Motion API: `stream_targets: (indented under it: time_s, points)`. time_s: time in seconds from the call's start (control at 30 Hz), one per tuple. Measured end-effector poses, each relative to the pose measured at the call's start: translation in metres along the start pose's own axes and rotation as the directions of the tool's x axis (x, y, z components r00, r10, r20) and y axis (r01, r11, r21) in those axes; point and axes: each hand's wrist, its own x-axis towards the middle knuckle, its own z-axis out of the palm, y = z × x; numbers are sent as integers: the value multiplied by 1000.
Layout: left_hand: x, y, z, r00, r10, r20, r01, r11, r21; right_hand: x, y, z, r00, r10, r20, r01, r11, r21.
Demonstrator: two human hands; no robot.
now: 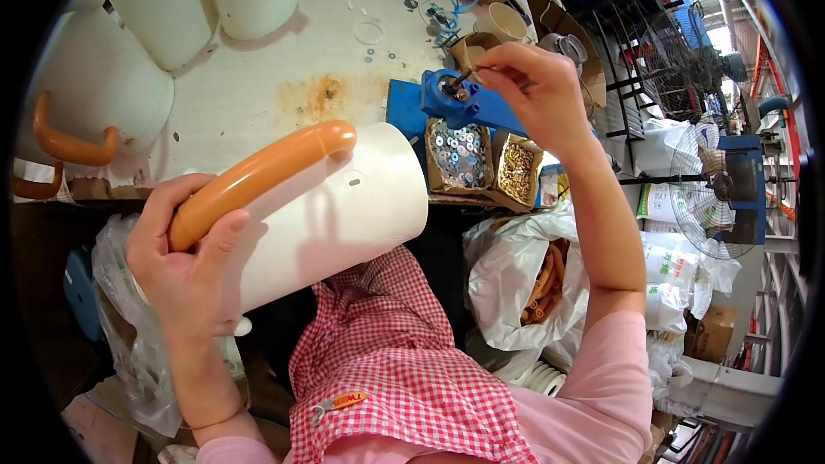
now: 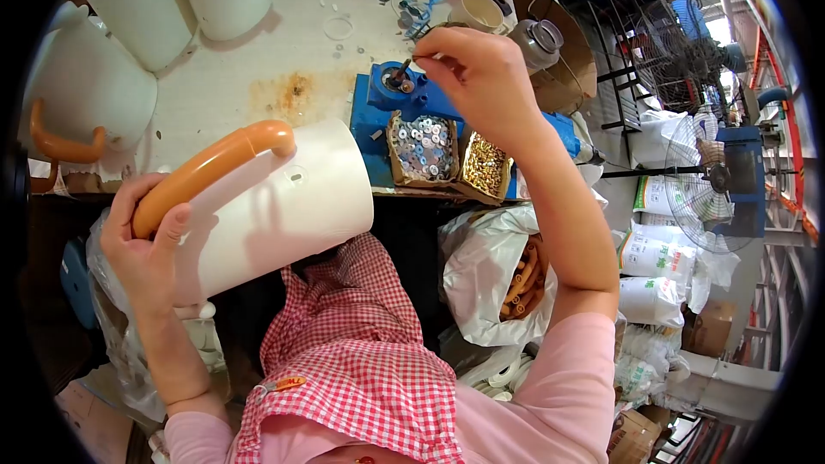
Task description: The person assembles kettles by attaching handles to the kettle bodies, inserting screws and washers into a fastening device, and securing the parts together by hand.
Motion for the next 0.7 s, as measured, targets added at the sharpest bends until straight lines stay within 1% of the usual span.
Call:
stream_targets:
  time_s: [0.07, 0.1, 0.17, 0.2, 0.27, 0.4, 0.47, 0.5, 0.57, 0.6, 0.67, 0.7]
  points:
    - [1, 1, 1, 1000, 5, -16, -5, 1000, 7, 3, -8, 0, 993, -109, 47, 118, 958, -262]
    - [1, 0, 0, 1000, -2, -10, 2, 1000, 4, 5, -7, -2, 993, -107, 49, 116, 958, -263]
    - [1, -1, 0, 1000, -12, -3, 12, 1000, -1, 8, -6, -7, 960, -256, 115, 280, 893, -352]
    - [1, -1, -1, 1000, 6, -4, -6, 1000, 12, 9, -6, -8, 961, -252, 117, 278, 894, -351]
    - [1, -1, -1, 1000, 25, -1, -25, 999, 25, 12, -7, -11, 964, -204, 174, 253, 903, -348]
    - [0, -2, -1, 1000, 16, -3, -16, 1000, 15, 17, -16, -10, 956, -228, 184, 281, 892, -354]
    - [-3, -2, -2, 1000, 5, 3, -5, 1000, 7, 18, -25, -11, 961, -172, 215, 253, 857, -448]
    - [-3, -5, -4, 1000, -8, 21, 8, 1000, 14, 18, -25, -10, 963, -165, 214, 246, 859, -448]
    - [-3, -5, -5, 999, -16, 42, 15, 1000, 21, 23, -22, -10, 967, -119, 227, 199, 905, -376]
    - [-3, -5, -5, 999, -14, 43, 13, 1000, 25, 25, -21, -10, 968, -115, 223, 195, 905, -377]
    - [-3, -4, -5, 999, -8, 50, 6, 999, 31, 27, -19, -10, 969, 10, 247, 62, 957, -284]
    - [-3, -4, -5, 999, -11, 40, 9, 999, 46, 27, -17, -10, 970, 16, 243, 55, 958, -281]
